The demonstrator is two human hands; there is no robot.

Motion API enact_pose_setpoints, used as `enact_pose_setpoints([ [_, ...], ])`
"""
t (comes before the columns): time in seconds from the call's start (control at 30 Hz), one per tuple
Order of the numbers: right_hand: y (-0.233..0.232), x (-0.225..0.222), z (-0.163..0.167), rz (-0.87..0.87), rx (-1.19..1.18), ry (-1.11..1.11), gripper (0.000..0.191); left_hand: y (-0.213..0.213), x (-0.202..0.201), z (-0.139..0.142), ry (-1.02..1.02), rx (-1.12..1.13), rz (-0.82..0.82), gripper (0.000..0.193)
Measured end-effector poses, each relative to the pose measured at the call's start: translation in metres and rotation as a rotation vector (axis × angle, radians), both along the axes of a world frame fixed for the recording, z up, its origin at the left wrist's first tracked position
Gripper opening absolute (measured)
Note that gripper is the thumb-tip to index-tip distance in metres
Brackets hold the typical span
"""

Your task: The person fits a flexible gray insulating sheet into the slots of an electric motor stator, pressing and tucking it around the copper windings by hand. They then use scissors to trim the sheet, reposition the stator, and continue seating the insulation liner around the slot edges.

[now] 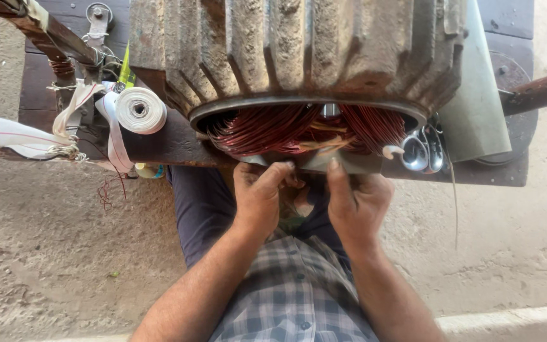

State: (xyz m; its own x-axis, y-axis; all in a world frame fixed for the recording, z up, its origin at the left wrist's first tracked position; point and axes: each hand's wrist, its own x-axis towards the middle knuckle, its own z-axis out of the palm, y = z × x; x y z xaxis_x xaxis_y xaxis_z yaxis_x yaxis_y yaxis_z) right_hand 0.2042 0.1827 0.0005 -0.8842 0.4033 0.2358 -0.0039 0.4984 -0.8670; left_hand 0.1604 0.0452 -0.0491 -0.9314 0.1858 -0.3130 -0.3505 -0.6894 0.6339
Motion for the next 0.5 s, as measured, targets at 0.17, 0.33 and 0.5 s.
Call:
enact_pose_setpoints([
  [0.17, -0.010, 0.020, -0.006, 0.021, -0.348, -0.056, 0.020, 0.000, 0.002, -0.009, -0.029, -0.027, 0.044, 0.004],
  [0.33, -0.020, 0.029, -0.018, -0.007, -0.618, -0.175, 0.023, -0.001, 0.002, -0.008, 0.076, -0.270, 0.080, 0.005],
  [0.5, -0.021, 0.032, -0.014, 0.115, -0.489, -0.201, 0.025, 0.001, -0.001, -0.009, 0.111, -0.398, 0.116, 0.014],
])
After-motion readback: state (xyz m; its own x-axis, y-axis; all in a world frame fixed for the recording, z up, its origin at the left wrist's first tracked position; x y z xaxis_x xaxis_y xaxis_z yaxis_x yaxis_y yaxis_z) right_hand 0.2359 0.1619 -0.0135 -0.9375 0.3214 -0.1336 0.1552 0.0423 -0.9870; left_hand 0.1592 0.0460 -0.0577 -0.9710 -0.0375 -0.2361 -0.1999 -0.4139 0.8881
